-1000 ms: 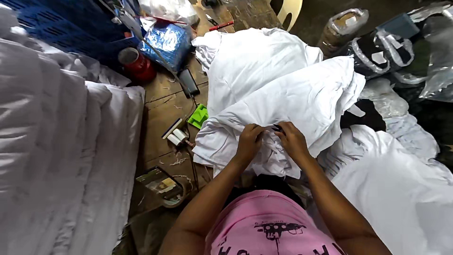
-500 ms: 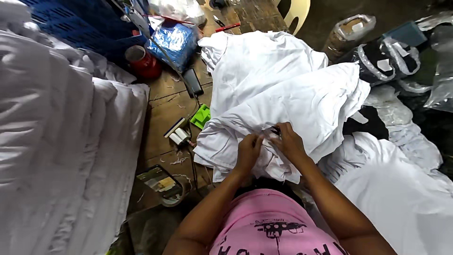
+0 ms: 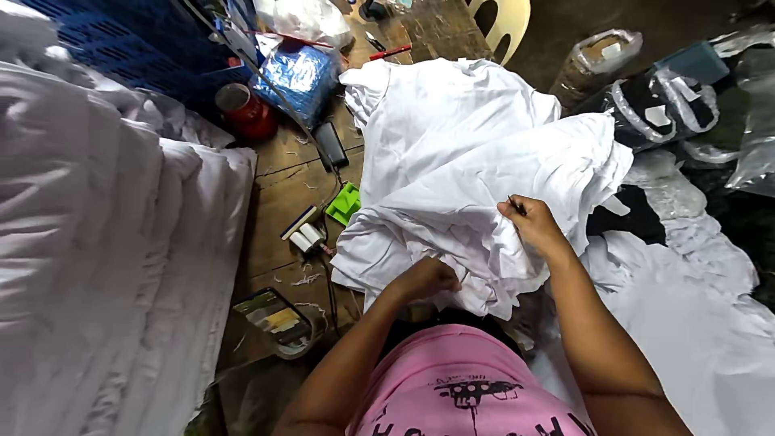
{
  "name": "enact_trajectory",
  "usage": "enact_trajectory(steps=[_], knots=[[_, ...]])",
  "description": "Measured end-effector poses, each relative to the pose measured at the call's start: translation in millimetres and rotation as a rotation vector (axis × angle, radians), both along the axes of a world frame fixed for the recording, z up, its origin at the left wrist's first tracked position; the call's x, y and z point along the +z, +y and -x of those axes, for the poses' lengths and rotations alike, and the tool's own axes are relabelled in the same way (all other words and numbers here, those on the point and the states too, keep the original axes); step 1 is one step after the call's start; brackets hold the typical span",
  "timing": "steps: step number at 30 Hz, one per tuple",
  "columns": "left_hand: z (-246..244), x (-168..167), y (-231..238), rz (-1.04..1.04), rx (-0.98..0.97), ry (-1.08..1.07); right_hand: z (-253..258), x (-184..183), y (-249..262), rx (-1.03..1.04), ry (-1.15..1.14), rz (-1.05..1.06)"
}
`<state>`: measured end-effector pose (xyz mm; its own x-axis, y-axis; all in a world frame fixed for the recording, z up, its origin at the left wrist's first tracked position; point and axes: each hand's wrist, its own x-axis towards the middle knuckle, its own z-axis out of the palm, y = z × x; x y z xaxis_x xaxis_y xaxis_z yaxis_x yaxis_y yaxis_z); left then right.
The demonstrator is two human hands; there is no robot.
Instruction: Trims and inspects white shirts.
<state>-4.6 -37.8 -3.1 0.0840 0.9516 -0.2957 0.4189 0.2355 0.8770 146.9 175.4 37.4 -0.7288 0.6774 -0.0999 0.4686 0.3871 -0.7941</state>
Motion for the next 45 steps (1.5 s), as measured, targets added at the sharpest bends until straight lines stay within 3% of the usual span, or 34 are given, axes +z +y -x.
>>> enact_trajectory(steps=[2, 4, 6, 8, 9, 13, 15, 17, 20, 22, 24, 27, 30, 34, 36, 38, 41, 43, 45], knots=[[-11.6, 2.5, 8.7, -0.008, 0.251, -0.06, 1.4, 1.5, -0.5, 0.008, 0.02, 0.046], [-20.9, 7.4, 29.7, -0.005, 0.458, -0.262, 4.2, 7.5, -5.8, 0.024, 0.042, 0.049], [-29.3, 15.1, 51.4, 0.034, 0.364, -0.48, 7.7, 20.3, -14.5, 0.039, 0.062, -0.019], [-24.0, 38.9, 71.7, -0.026, 0.141, -0.467, 5.7, 41.1, -19.2, 0.034, 0.134, -0.126], [-11.5, 58.3, 79.4, -0.113, 0.125, -0.437, 1.2, 53.3, -18.9, 0.01, 0.201, -0.171], [88.0, 118.8, 97.3, -0.727, 0.737, -0.518, -28.2, 80.8, -8.5, -0.222, 0.467, -0.248], [123.3, 131.8, 97.9, -0.768, 0.88, -0.35, -35.8, 73.3, -7.2, -0.28, 0.44, -0.266], [100.2, 113.0, 94.5, -0.684, 0.874, 0.005, -37.3, 53.1, -9.3, -0.24, 0.294, -0.235], [16.6, 36.6, 87.1, -0.44, 0.439, 0.442, -31.2, 15.7, -16.5, -0.163, 0.103, -0.091], [-25.3, -20.0, 80.1, -0.313, 0.248, 0.579, -28.4, 1.2, -23.7, -0.157, 0.031, -0.025], [-43.0, -49.1, 66.1, -0.345, 0.315, 0.59, -30.7, -6.5, -29.0, -0.132, -0.025, 0.005], [-39.7, -13.2, 33.0, -0.244, 0.438, 0.282, -40.4, -14.3, -34.4, -0.089, -0.053, 0.008], [-30.9, 19.6, -12.5, -0.167, 0.361, 0.059, -48.8, -18.6, -39.4, -0.073, -0.042, -0.004], [-7.8, 22.0, -36.7, 0.191, 0.339, 0.201, -47.6, -20.1, -49.1, -0.01, -0.035, 0.025], [-13.4, 19.5, -28.8, 0.069, 0.428, 0.342, -39.9, -20.6, -53.1, 0.032, -0.048, 0.028], [-25.2, 9.6, -7.3, -0.202, 0.51, 0.472, -29.4, -20.4, -58.1, 0.048, -0.049, 0.021], [-26.1, -32.3, 30.5, -0.494, 0.491, 0.623, -12.8, -26.7, -65.9, 0.044, -0.038, 0.022], [-18.1, -53.3, 38.3, -0.599, 0.515, 0.647, -7.9, -31.7, -69.4, 0.095, -0.073, -0.027], [-15.0, -41.7, 27.7, -0.564, 0.529, 0.516, -9.0, -32.1, -71.7, 0.176, -0.115, -0.142]])
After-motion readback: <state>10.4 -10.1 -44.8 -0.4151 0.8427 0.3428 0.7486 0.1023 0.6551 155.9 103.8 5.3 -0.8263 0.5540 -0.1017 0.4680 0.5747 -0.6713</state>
